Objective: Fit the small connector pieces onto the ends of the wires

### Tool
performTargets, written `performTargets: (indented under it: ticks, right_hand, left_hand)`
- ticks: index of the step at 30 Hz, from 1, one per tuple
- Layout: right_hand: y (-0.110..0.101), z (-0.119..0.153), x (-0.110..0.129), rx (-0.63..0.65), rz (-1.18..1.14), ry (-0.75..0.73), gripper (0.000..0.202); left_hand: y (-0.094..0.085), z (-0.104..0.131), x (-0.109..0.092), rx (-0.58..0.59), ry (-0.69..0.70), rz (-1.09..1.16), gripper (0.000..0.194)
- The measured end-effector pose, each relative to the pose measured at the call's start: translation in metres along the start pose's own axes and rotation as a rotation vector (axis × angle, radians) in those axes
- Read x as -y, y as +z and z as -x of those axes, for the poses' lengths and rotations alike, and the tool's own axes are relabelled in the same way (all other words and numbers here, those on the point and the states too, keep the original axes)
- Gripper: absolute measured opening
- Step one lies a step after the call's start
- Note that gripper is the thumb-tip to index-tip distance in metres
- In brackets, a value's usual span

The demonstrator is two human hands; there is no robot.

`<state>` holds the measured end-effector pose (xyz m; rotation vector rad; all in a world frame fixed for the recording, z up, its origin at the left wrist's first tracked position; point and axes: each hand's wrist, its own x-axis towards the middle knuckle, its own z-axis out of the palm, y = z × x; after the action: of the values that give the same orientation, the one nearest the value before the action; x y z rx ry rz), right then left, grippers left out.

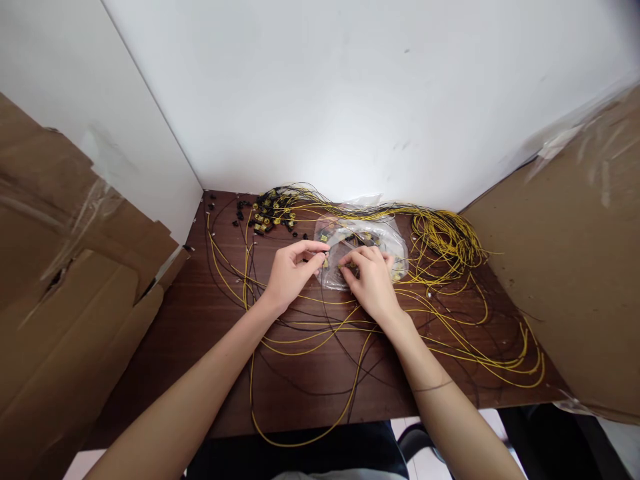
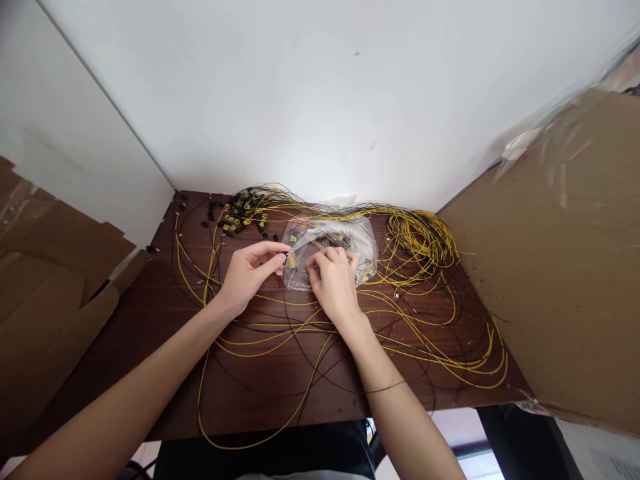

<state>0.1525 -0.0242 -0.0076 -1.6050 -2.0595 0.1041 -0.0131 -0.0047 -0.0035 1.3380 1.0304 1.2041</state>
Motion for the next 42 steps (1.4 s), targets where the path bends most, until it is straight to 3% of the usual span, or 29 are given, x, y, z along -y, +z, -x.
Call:
performTargets:
  ticks: [4, 9, 12, 18, 24, 30, 42]
  right_hand:
    - [-0.004, -0.002, 0.002, -0.034, -0.131, -0.012, 0.009]
    - [-0.009, -0.004, 0.009, -0.111, -0.597, 0.015, 0.007]
    - [-0.009, -0.004, 0.011, -0.121, -0.709, 0.021, 0.007]
    - [-0.008, -0.004, 0.012, -0.126, -0.719, 0.012, 0.007]
    - [-0.011, -0.004, 0.014, -0.107, -0.704, 0.001, 0.008]
    - [-0.009, -0.003, 0.014, -0.097, -0.689, 0.024, 0.009]
    - [-0.008, -0.001, 0.016, -0.132, -0.618, -0.058, 0.011]
  left_hand:
    - [0.000, 0.000, 0.001, 0.010, -0.006, 0.010, 0.018]
    - [0.001, 0.001, 0.001, -0.001, -0.006, 0.012, 0.021]
    - [0.001, 0.001, 0.002, 0.012, -0.002, 0.009, 0.021]
    - [0.001, 0.001, 0.006, 0.038, 0.018, 0.013, 0.024]
    - [0.001, 0.001, 0.004, 0.038, 0.029, -0.027, 0.015]
    - [0.002, 0.002, 0.004, 0.032, 0.022, 0.062, 0.014]
    - [0.003, 0.003, 0.003, 0.020, 0.096, 0.023, 0.006]
